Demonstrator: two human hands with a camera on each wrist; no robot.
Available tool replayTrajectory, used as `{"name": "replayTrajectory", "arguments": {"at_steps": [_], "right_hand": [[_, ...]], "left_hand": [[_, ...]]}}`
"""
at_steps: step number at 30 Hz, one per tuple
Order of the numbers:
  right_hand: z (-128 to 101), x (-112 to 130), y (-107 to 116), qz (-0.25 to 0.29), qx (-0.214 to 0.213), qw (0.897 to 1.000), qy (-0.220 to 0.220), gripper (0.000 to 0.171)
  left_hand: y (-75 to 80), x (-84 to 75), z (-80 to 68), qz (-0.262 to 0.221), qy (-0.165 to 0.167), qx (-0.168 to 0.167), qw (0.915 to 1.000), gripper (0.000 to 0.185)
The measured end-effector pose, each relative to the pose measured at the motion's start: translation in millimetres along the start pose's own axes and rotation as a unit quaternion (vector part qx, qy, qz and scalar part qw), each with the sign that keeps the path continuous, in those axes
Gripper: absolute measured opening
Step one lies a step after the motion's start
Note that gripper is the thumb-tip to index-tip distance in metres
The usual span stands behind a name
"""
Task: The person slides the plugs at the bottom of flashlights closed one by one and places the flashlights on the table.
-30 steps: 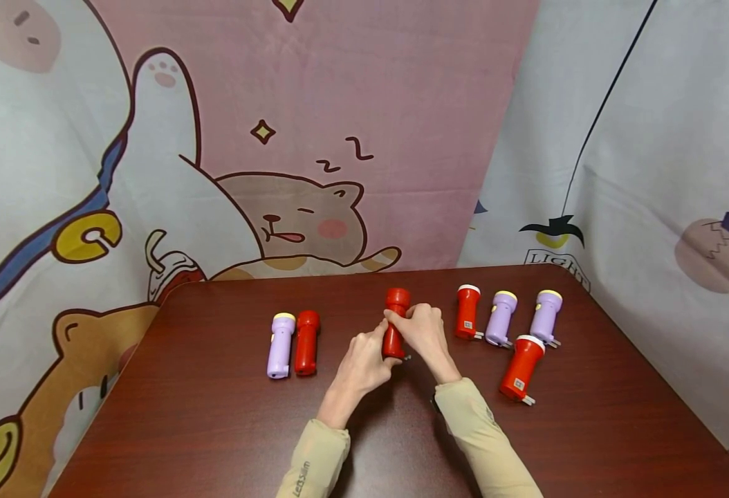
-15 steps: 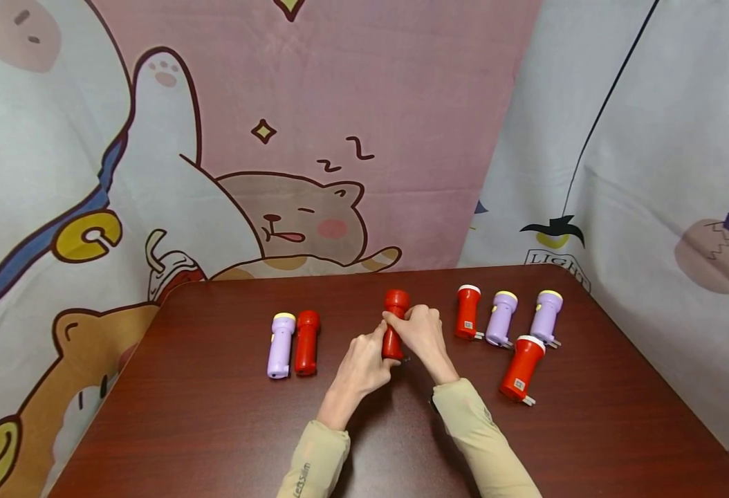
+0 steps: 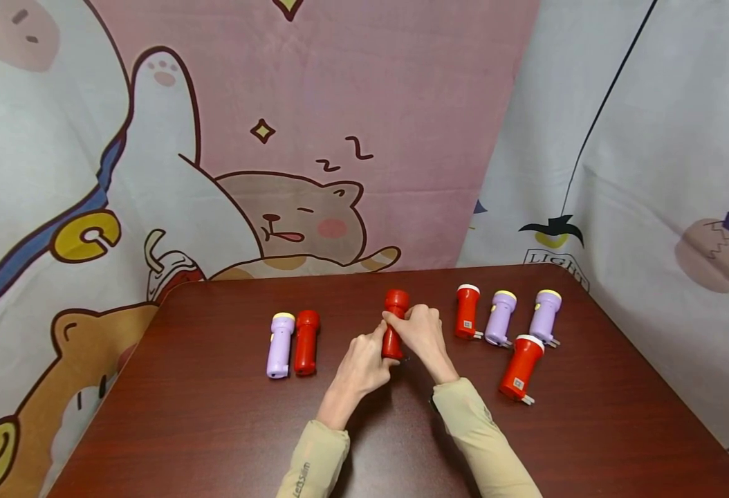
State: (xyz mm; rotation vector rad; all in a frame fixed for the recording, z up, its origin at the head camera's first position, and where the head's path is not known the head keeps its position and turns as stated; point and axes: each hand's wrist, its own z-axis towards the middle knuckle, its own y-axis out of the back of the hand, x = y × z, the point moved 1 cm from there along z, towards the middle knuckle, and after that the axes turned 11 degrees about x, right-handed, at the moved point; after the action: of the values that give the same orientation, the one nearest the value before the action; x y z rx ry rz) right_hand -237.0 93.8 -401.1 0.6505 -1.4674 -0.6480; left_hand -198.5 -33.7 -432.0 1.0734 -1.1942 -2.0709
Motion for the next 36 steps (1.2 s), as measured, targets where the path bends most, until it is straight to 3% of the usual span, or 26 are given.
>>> {"name": "replayTrajectory", "arguments": {"at_steps": [36], "right_hand": [[0.7,-0.3,-0.1,0.000,0.008,1.000,-0.008,0.052]], "left_hand": [[-0.3,3.1,0.1,0.000,-0.011,-0.001,0.9999,0.060]]}}
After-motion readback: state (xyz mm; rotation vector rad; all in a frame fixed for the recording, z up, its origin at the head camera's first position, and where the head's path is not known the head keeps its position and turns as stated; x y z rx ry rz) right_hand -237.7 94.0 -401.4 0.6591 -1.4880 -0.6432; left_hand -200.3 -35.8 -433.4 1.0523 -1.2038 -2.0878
